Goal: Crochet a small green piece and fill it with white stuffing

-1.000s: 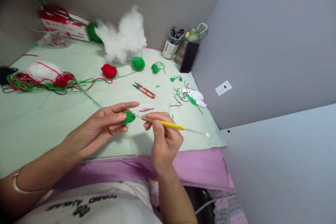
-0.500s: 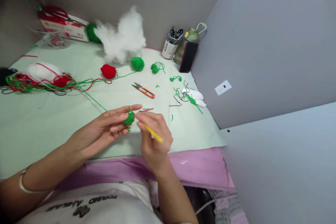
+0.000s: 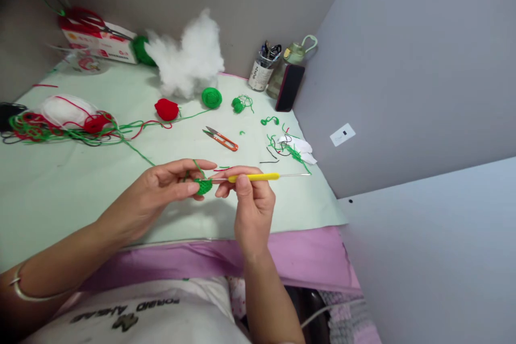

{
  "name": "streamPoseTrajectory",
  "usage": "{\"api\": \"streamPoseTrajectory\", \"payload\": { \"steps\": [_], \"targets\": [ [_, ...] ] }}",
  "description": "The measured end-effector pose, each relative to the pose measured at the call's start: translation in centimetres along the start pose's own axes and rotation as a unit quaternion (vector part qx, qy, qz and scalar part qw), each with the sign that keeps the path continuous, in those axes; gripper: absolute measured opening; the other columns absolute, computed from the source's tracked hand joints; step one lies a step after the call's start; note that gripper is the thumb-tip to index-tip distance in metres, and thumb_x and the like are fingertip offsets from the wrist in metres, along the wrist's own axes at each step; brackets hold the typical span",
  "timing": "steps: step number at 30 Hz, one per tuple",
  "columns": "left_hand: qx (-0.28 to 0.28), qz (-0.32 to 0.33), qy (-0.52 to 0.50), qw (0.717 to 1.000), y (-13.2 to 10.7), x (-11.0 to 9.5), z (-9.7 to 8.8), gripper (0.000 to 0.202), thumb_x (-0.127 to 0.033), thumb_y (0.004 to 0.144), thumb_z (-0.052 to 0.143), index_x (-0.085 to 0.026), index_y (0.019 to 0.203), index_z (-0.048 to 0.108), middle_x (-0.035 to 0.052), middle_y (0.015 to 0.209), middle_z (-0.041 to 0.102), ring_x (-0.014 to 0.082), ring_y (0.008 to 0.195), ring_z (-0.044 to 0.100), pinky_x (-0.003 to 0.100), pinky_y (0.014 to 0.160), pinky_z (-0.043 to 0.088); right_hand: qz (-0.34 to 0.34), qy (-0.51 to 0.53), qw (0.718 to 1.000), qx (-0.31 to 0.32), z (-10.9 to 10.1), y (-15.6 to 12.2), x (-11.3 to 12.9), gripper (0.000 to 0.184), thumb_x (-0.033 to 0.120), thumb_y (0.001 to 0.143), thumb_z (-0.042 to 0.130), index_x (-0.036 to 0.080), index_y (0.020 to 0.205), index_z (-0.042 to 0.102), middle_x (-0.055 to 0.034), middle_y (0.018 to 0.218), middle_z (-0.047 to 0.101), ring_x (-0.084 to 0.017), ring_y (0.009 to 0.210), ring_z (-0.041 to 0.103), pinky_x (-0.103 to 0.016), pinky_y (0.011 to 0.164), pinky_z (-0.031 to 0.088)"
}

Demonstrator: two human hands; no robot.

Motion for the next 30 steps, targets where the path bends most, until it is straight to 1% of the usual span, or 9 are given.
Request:
{"api": "streamPoseTrajectory", "payload": {
  "steps": [3,6,10,13,16,19,24,27,30],
  "targets": [
    [-0.016,0.009,0.039,0.999,-0.2,-0.4,-0.2,0.03,-0.031,0.085,0.08,-0.032,0.114,0.082,-0.001,0.089,0.061,0.0132,0.081,0.055,0.025,0.078,0.046,-0.03,-0.035,0.999,0.003,0.1,-0.2,0.8,0.022,0.03,0.106,0.051,0.022,0.097,0.07,-0.0035,0.091,0.077,-0.013,0.066,0.07,-0.03,0.064,0.059],
    [-0.054,0.031,0.084,0.995,-0.3,-0.8,-0.2,0.031,-0.027,0.084,0.08,-0.031,0.115,0.082,-0.002,0.084,0.06,0.0127,0.08,0.054,0.024,0.077,0.045,-0.119,-0.149,0.982,0.015,0.6,-0.9,2.1,0.023,0.019,0.105,0.049,0.025,0.107,0.071,-0.0024,0.096,0.077,-0.014,0.073,0.071,-0.03,0.068,0.06],
    [-0.09,0.046,0.07,0.992,-0.4,-0.6,0.2,0.045,-0.023,0.082,0.081,-0.03,0.126,0.077,-0.0025,0.084,0.063,0.0123,0.079,0.055,0.025,0.078,0.047,-0.272,-0.331,0.902,0.057,2.1,-2.3,2.7,0.034,0.011,0.098,0.058,0.029,0.125,0.069,-0.0055,0.104,0.077,-0.019,0.09,0.074,-0.033,0.078,0.061],
    [-0.04,-0.019,-0.052,0.998,-0.1,0.7,1.0,0.051,-0.026,0.082,0.083,-0.028,0.132,0.072,-0.0022,0.083,0.065,0.013,0.08,0.059,0.025,0.076,0.051,-0.311,-0.391,0.866,0.029,2.3,-2.8,2.1,0.04,0.009,0.095,0.064,0.03,0.129,0.07,-0.0076,0.11,0.075,-0.019,0.095,0.073,-0.032,0.079,0.061],
    [0.012,-0.074,-0.154,0.985,0.1,1.6,1.7,0.051,-0.027,0.082,0.084,-0.025,0.131,0.072,0.0005,0.089,0.069,0.0136,0.082,0.063,0.024,0.07,0.054,-0.319,-0.359,0.877,0.007,2.0,-2.7,2.0,0.042,0.009,0.095,0.065,0.032,0.13,0.069,-0.0076,0.112,0.073,-0.019,0.097,0.073,-0.032,0.078,0.062],
    [-0.001,-0.047,-0.143,0.989,0.3,1.1,1.2,0.051,-0.023,0.081,0.085,-0.026,0.13,0.073,-0.0003,0.091,0.069,0.011,0.079,0.063,0.02,0.069,0.054,-0.291,-0.298,0.909,0.014,1.8,-2.3,2.4,0.036,0.007,0.096,0.061,0.028,0.124,0.072,-0.0075,0.108,0.074,-0.019,0.098,0.072,-0.034,0.08,0.062],
    [-0.023,-0.001,-0.079,0.997,0.1,0.2,0.3,0.042,-0.024,0.084,0.083,-0.03,0.124,0.076,-0.0037,0.09,0.063,0.0079,0.075,0.062,0.018,0.07,0.055,-0.167,-0.119,0.978,-0.043,0.3,-1.0,2.3,0.022,0.016,0.102,0.056,0.025,0.104,0.076,-0.0023,0.092,0.075,-0.015,0.083,0.07,-0.03,0.071,0.059],
    [-0.016,0.005,-0.064,0.998,0.1,0.0,0.3,0.04,-0.023,0.084,0.082,-0.03,0.122,0.077,-0.0028,0.092,0.061,0.0086,0.078,0.059,0.018,0.069,0.056,-0.081,-0.023,0.995,-0.052,-0.2,-0.4,1.2,0.02,0.024,0.103,0.058,0.024,0.096,0.077,-0.0005,0.089,0.075,-0.012,0.071,0.069,-0.028,0.066,0.057],
    [-0.01,0.009,-0.048,0.999,0.1,0.1,0.5,0.039,-0.023,0.083,0.081,-0.03,0.122,0.077,-0.0022,0.092,0.06,0.0091,0.078,0.057,0.019,0.069,0.056,-0.026,0.013,0.999,-0.04,-0.3,-0.2,0.2,0.019,0.028,0.103,0.06,0.023,0.094,0.077,-0.0007,0.088,0.075,-0.012,0.07,0.07,-0.029,0.068,0.058]
  ]
}}
Point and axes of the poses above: each hand's wrist, its own y-axis towards the middle knuckle, its own z-axis out of the palm, x = y × z, the point moved 7 cm from there along y, towards the middle knuckle
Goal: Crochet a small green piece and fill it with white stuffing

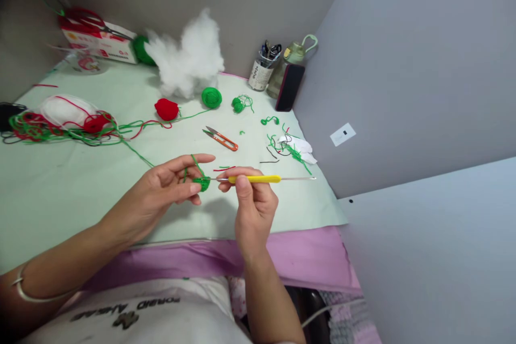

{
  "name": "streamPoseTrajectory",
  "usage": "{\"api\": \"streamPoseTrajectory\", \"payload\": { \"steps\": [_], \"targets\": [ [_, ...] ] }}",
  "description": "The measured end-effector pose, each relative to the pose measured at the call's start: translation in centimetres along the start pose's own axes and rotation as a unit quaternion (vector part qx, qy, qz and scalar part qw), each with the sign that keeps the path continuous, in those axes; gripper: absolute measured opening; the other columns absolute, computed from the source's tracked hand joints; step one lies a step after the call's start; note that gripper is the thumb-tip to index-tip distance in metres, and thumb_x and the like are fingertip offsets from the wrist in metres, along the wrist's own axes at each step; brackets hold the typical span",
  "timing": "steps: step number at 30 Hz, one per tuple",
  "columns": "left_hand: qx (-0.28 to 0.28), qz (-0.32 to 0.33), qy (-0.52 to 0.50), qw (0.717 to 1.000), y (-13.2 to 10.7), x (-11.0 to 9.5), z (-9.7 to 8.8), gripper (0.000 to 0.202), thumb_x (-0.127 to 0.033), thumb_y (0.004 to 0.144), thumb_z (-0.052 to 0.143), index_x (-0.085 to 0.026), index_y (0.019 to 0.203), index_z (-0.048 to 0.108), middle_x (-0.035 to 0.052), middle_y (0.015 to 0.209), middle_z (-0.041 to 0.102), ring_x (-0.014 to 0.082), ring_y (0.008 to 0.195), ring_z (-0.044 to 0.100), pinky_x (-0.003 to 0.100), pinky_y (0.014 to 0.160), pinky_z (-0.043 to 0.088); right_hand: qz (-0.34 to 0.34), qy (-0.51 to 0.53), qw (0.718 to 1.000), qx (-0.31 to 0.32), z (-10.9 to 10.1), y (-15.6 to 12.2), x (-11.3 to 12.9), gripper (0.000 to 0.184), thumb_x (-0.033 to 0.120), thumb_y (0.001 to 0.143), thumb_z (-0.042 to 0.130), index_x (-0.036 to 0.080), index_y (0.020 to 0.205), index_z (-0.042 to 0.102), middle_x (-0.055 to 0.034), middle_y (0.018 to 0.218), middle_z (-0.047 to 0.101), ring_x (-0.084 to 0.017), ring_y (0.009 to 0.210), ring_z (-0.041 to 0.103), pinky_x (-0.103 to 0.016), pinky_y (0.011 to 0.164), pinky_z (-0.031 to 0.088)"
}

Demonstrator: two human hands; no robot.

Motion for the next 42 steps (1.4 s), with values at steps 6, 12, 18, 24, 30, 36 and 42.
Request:
{"api": "streamPoseTrajectory", "payload": {
  "steps": [6,12,18,24,30,36,42],
  "targets": [
    [-0.005,0.02,0.073,0.997,0.0,-0.1,-0.2,0.039,-0.024,0.086,0.079,-0.033,0.124,0.076,-0.0042,0.091,0.06,0.0082,0.076,0.06,0.021,0.074,0.052,-0.03,-0.02,0.999,0.012,0.0,-0.2,0.5,0.018,0.026,0.103,0.06,0.023,0.096,0.077,-0.0008,0.088,0.074,-0.012,0.073,0.069,-0.028,0.069,0.057],
    [-0.037,0.047,0.181,0.982,-0.4,-0.8,-0.5,0.038,-0.021,0.087,0.075,-0.032,0.124,0.075,-0.0045,0.085,0.061,0.0091,0.074,0.053,0.021,0.07,0.045,-0.115,-0.093,0.989,0.021,0.6,-0.6,2.1,0.022,0.018,0.103,0.055,0.024,0.099,0.076,-0.0016,0.086,0.073,-0.014,0.074,0.067,-0.03,0.064,0.057],
    [-0.08,0.134,0.249,0.956,-0.9,-1.7,-0.3,0.033,-0.014,0.088,0.07,-0.028,0.117,0.078,-0.0031,0.097,0.067,0.0069,0.069,0.049,0.022,0.076,0.048,-0.214,-0.199,0.954,0.066,1.2,-1.5,2.9,0.027,0.009,0.099,0.056,0.025,0.114,0.072,-0.0046,0.096,0.077,-0.019,0.088,0.07,-0.037,0.071,0.063],
    [-0.08,0.182,0.281,0.939,-0.9,-1.9,-0.2,0.032,-0.011,0.088,0.067,-0.024,0.116,0.077,-0.0005,0.099,0.069,0.0071,0.068,0.051,0.022,0.073,0.05,-0.194,-0.212,0.954,0.082,1.0,-1.7,2.4,0.029,0.008,0.097,0.057,0.026,0.115,0.071,-0.0057,0.099,0.077,-0.02,0.091,0.072,-0.039,0.073,0.066],
    [-0.079,0.184,0.293,0.935,-0.8,-1.7,-0.3,0.03,-0.011,0.088,0.067,-0.02,0.115,0.077,-0.0005,0.094,0.066,0.007,0.067,0.051,0.021,0.073,0.05,-0.176,-0.197,0.959,0.106,1.1,-1.5,2.6,0.029,0.004,0.097,0.054,0.023,0.113,0.07,-0.0054,0.098,0.075,-0.019,0.091,0.07,-0.037,0.076,0.063],
    [-0.057,0.208,0.327,0.92,-0.9,-1.9,0.2,0.039,-0.009,0.088,0.063,-0.023,0.121,0.077,-0.0028,0.083,0.058,0.0083,0.067,0.049,0.022,0.072,0.049,-0.202,-0.245,0.937,0.149,2.1,-1.5,3.4,0.027,0.002,0.095,0.056,0.021,0.11,0.068,-0.0055,0.095,0.072,-0.018,0.088,0.068,-0.035,0.077,0.058],
    [-0.052,0.042,0.12,0.991,-0.4,-0.6,0.0,0.043,-0.021,0.082,0.078,-0.023,0.125,0.074,-0.0036,0.083,0.058,0.0092,0.07,0.054,0.023,0.071,0.05,-0.257,-0.268,0.923,0.099,2.3,-2.5,2.9,0.033,0.004,0.094,0.059,0.025,0.116,0.071,-0.0058,0.101,0.075,-0.019,0.091,0.072,-0.034,0.076,0.061]
  ]
}}
Point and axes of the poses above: each hand's wrist, its own y-axis towards the middle knuckle, its own z-axis out of the palm, x = y × z, the point moved 7 cm from there along y, towards the middle knuckle
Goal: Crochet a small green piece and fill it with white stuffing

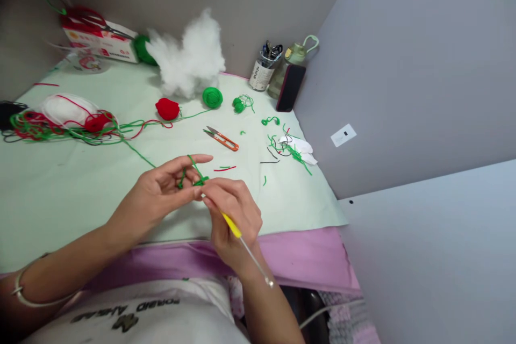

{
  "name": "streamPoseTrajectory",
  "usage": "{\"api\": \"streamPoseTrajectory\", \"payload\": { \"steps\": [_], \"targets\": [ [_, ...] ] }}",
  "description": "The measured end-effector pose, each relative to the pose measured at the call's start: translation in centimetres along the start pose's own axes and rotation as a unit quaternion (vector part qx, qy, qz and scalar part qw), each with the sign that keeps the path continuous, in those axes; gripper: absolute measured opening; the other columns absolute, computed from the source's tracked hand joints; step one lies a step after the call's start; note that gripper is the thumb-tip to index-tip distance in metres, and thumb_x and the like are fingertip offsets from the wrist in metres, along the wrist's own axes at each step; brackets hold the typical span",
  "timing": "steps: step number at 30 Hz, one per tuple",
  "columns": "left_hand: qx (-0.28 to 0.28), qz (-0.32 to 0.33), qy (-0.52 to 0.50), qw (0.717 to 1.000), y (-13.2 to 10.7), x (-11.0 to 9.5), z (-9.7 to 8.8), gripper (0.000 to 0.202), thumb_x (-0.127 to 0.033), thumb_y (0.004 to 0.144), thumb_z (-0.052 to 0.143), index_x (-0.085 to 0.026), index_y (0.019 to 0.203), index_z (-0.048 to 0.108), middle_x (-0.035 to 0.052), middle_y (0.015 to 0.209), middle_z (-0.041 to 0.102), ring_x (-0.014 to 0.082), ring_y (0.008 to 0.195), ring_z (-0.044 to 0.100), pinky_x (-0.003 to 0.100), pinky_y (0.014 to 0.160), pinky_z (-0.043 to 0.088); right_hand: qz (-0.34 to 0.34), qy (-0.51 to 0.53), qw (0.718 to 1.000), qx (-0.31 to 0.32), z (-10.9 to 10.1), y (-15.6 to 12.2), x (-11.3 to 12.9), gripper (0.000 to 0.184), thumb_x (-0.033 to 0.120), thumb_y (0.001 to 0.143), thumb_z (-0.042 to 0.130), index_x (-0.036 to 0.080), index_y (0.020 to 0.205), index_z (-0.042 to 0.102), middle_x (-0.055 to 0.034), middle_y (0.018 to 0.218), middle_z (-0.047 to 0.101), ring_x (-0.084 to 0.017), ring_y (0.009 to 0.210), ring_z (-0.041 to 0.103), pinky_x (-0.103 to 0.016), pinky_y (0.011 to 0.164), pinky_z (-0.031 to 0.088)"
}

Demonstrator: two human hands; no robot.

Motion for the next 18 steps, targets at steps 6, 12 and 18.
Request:
{"api": "streamPoseTrajectory", "payload": {
  "steps": [6,12,18],
  "targets": [
    [0.067,-0.111,-0.201,0.971,-0.4,2.0,1.5,0.045,-0.034,0.086,0.082,-0.026,0.13,0.071,-0.001,0.09,0.066,0.0102,0.081,0.06,0.021,0.075,0.051,-0.055,-0.125,0.989,-0.052,0.5,-1.5,-0.2,0.046,0.009,0.094,0.066,0.036,0.131,0.07,-0.006,0.112,0.074,-0.022,0.099,0.074,-0.037,0.077,0.064],
    [0.078,-0.119,-0.209,0.968,-0.4,1.9,1.3,0.048,-0.027,0.084,0.084,-0.026,0.131,0.072,0.0001,0.095,0.063,0.0105,0.081,0.056,0.019,0.069,0.051,0.064,0.076,0.994,-0.055,-0.1,-0.3,-1.9,0.033,0.009,0.097,0.062,0.029,0.118,0.076,-0.0041,0.102,0.078,-0.019,0.091,0.073,-0.035,0.075,0.063],
    [0.055,-0.093,-0.189,0.976,0.0,1.2,0.3,0.04,-0.026,0.083,0.084,-0.028,0.123,0.078,-0.002,0.092,0.057,0.0075,0.072,0.052,0.019,0.068,0.051,0.139,0.151,0.974,-0.097,-0.8,0.2,-2.1,0.021,0.019,0.101,0.056,0.024,0.102,0.077,-0.0047,0.09,0.076,-0.017,0.072,0.07,-0.034,0.061,0.06]
  ]
}}
Point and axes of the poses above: each hand's wrist, its own y-axis towards the middle knuckle, its own z-axis out of the palm, x = y × z, the point moved 7 cm from there along y, towards the middle knuckle
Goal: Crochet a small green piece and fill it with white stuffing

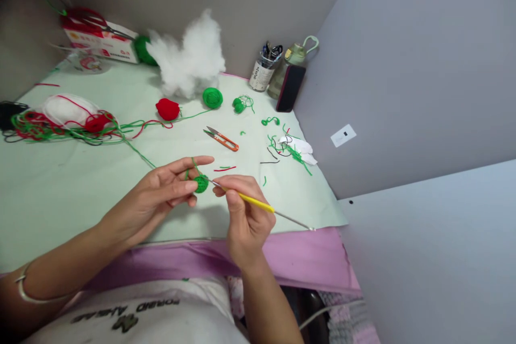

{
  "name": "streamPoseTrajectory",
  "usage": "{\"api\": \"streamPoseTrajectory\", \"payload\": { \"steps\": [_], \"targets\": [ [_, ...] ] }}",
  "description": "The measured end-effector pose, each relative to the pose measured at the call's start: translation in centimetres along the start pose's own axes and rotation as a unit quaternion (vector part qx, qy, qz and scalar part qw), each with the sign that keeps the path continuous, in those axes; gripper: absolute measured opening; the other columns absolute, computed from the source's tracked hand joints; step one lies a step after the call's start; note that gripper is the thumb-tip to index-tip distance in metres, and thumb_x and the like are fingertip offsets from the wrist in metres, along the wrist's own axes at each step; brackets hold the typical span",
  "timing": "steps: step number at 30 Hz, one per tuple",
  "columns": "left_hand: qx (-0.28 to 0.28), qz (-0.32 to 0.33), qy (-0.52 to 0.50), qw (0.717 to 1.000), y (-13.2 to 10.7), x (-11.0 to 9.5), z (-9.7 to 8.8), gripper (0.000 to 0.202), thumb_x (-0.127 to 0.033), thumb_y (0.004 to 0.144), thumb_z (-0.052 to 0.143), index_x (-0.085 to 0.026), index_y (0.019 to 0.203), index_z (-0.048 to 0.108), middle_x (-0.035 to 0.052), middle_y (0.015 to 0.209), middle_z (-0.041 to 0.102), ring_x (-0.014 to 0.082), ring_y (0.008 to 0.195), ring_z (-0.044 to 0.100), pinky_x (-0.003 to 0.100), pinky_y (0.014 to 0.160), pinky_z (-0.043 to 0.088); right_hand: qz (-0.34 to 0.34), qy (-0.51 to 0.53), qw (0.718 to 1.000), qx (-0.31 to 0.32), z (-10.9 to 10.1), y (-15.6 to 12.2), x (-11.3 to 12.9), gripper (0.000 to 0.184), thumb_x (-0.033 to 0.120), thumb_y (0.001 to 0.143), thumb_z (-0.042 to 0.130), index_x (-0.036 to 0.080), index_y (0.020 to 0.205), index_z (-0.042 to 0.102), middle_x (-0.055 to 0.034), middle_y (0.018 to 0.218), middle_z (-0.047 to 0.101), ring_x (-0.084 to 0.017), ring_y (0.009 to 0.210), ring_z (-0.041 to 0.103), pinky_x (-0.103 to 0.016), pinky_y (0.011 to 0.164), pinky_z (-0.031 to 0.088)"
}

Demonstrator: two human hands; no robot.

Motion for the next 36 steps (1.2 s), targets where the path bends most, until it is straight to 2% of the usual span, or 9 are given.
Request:
{"api": "streamPoseTrajectory", "payload": {
  "steps": [4,7,10,13,20,24,29,33,36],
  "targets": [
    [0.014,-0.013,-0.028,0.999,0.1,0.1,0.0,0.034,-0.024,0.086,0.079,-0.026,0.121,0.079,-0.0029,0.088,0.054,0.0038,0.058,0.034,0.019,0.066,0.05,0.019,0.037,0.999,-0.016,-0.2,-0.1,-0.2,0.02,0.021,0.101,0.057,0.025,0.101,0.076,-0.0045,0.09,0.076,-0.017,0.071,0.07,-0.034,0.06,0.06],
    [0.03,-0.025,-0.031,0.999,0.0,0.3,0.3,0.034,-0.024,0.087,0.077,-0.025,0.121,0.079,-0.0027,0.085,0.054,0.0048,0.057,0.03,0.021,0.066,0.05,0.017,0.045,0.999,-0.026,-0.3,-0.2,-0.3,0.019,0.021,0.101,0.058,0.026,0.103,0.076,-0.004,0.091,0.076,-0.017,0.073,0.07,-0.035,0.062,0.06],
    [0.047,-0.022,-0.005,0.999,-0.1,0.6,0.7,0.034,-0.026,0.088,0.077,-0.026,0.121,0.079,-0.0001,0.09,0.057,0.0071,0.062,0.037,0.022,0.068,0.051,0.019,0.025,0.999,-0.009,0.1,-0.1,-0.5,0.018,0.023,0.101,0.058,0.026,0.101,0.077,-0.0042,0.093,0.077,-0.018,0.078,0.072,-0.035,0.065,0.059],
    [0.051,-0.007,0.025,0.998,-0.1,0.5,0.9,0.033,-0.027,0.087,0.077,-0.027,0.121,0.079,0.0033,0.099,0.06,0.0117,0.077,0.049,0.023,0.07,0.052,0.026,0.013,0.999,0.021,0.6,0.1,-0.9,0.016,0.027,0.101,0.061,0.026,0.1,0.077,-0.0045,0.096,0.079,-0.02,0.089,0.074,-0.036,0.07,0.059],
    [0.014,0.018,0.019,1.0,0.0,-0.1,0.2,0.037,-0.023,0.081,0.083,-0.028,0.118,0.08,0.0006,0.093,0.059,0.0124,0.082,0.056,0.021,0.069,0.053,0.104,0.108,0.989,0.018,0.3,0.3,-2.2,0.019,0.03,0.103,0.058,0.023,0.096,0.074,-0.0044,0.091,0.079,-0.015,0.075,0.071,-0.031,0.066,0.057],
    [-0.007,0.03,0.046,0.998,0.0,-0.5,-0.1,0.037,-0.024,0.08,0.083,-0.026,0.116,0.081,0.0004,0.092,0.061,0.0117,0.078,0.055,0.023,0.07,0.054,0.121,0.102,0.987,0.032,0.3,0.4,-2.4,0.023,0.034,0.105,0.053,0.021,0.094,0.069,-0.0049,0.086,0.079,-0.016,0.07,0.071,-0.031,0.065,0.059],
    [-0.016,0.068,0.129,0.989,-0.2,-1.2,-0.2,0.04,-0.027,0.081,0.081,-0.027,0.121,0.078,0.0,0.089,0.062,0.0126,0.074,0.056,0.027,0.073,0.053,0.087,0.051,0.993,0.055,0.0,0.5,-1.1,0.022,0.029,0.106,0.051,0.022,0.099,0.07,-0.005,0.091,0.078,-0.017,0.074,0.074,-0.034,0.068,0.062],
    [-0.048,0.087,0.202,0.974,-0.5,-1.4,-0.8,0.038,-0.027,0.086,0.077,-0.031,0.124,0.076,-0.0012,0.087,0.06,0.0136,0.08,0.056,0.025,0.073,0.048,0.008,-0.025,0.997,0.074,0.1,0.3,0.5,0.023,0.021,0.105,0.05,0.025,0.107,0.072,-0.0037,0.097,0.079,-0.017,0.079,0.074,-0.035,0.069,0.063],
    [-0.059,0.091,0.225,0.968,-0.6,-1.5,-1.0,0.037,-0.027,0.087,0.077,-0.033,0.124,0.076,-0.0015,0.087,0.06,0.0137,0.081,0.056,0.025,0.072,0.046,-0.033,-0.041,0.995,0.082,0.4,0.1,1.1,0.025,0.018,0.105,0.049,0.027,0.113,0.071,-0.003,0.099,0.079,-0.017,0.08,0.074,-0.036,0.07,0.063]
  ]
}}
Point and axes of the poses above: each hand's wrist, its own y-axis towards the middle knuckle, its own z-axis out of the palm, x = y × z, the point moved 7 cm from there along y, towards the middle knuckle
